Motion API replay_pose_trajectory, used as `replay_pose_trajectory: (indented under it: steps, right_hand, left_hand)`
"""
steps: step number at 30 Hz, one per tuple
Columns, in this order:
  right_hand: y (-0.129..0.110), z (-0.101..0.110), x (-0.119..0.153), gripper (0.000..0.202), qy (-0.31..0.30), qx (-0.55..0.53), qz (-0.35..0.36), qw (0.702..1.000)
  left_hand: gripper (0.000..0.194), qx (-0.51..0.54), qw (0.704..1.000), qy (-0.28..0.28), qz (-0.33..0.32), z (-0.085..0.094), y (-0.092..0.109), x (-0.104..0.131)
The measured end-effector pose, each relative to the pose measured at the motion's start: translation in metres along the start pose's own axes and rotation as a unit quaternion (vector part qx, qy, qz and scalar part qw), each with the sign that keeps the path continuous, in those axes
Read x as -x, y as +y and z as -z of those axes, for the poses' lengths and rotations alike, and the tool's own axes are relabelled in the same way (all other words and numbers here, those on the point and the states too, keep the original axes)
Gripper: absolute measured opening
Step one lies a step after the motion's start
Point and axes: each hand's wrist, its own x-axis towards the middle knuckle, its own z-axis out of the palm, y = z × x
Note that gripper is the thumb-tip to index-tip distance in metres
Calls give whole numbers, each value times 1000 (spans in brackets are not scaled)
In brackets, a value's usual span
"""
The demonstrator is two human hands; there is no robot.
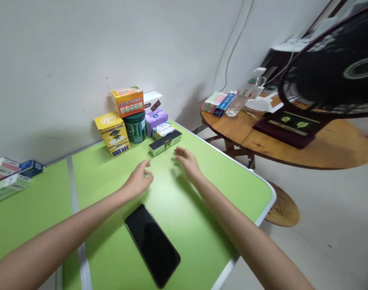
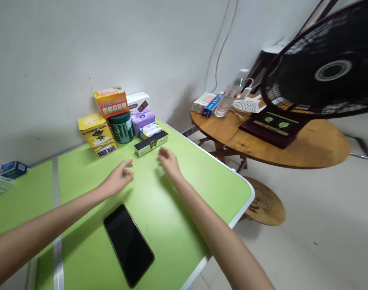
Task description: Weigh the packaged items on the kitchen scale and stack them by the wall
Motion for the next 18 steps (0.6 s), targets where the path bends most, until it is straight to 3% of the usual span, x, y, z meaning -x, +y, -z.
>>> replay_pose_trajectory:
  steps: [4,7,9,11,14,18]
  right_hand:
    - [11,13,-62,72,100,17,6,995]
    - [15,15,-90,76,99,21,2,995]
    - [19,15,-94,71,82,23,4,996]
    - [22,16,-86,62,63,31,10,998]
    - [26,21,-61,51,27,52,14,998]
    - [17,23,-22,51,-120,141,37,982]
  left_hand:
    - [69,-22,997,76,24,-9,5,-62]
    - [71,-50,993,105,12,-20,6,-90]
    - [63,-61,992,115,11,-25,3,-95]
    - [53,-61,991,115,10,-25,-4,-88]
    - [42,-61,993,102,-1,-11,-19,-59]
    - [39,-59,997,54,0,24,-37,-4]
